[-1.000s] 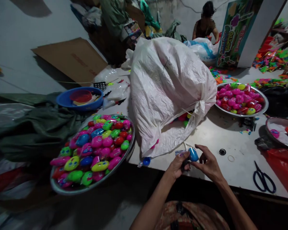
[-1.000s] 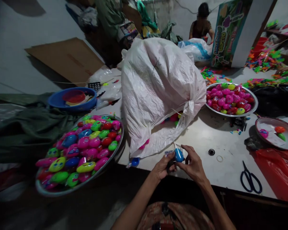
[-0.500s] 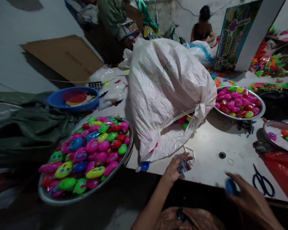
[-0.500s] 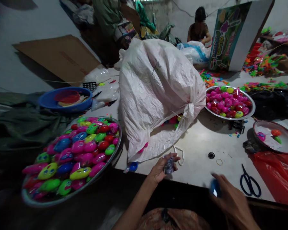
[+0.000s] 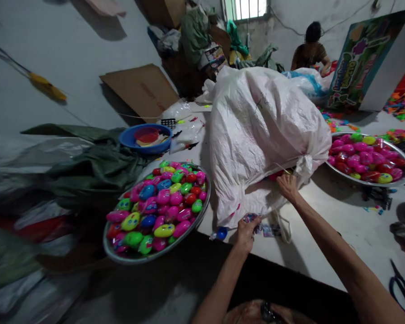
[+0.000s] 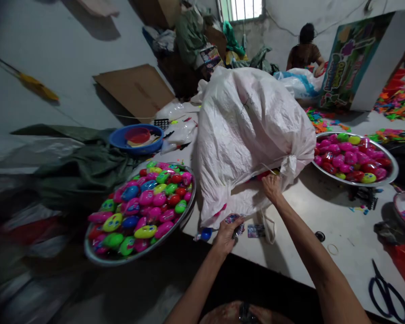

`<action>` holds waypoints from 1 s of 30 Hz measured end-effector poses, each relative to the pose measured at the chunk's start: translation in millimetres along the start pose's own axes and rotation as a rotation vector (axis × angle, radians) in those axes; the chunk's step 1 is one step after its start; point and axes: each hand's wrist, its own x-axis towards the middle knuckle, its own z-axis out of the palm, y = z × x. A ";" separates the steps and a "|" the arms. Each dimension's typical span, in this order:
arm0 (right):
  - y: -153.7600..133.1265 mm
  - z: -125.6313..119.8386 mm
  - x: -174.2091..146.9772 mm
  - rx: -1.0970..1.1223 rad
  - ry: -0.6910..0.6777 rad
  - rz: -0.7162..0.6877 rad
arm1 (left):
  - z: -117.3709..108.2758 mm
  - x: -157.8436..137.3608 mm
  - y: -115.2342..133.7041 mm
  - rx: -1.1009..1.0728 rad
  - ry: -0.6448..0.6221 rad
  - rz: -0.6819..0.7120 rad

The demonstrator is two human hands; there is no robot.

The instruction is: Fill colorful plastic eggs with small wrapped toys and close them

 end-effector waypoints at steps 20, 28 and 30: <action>-1.0 1.5 -134.4 1.692 -0.373 0.313 | 2.2 4.5 -7.9 0.206 -0.074 0.155; 0.5 12.8 -124.1 1.851 -0.300 0.401 | 8.6 -3.7 -10.5 0.068 -0.175 -0.006; 2.2 13.4 -125.9 1.845 -0.259 0.413 | 10.0 -4.9 -10.5 0.080 -0.161 0.014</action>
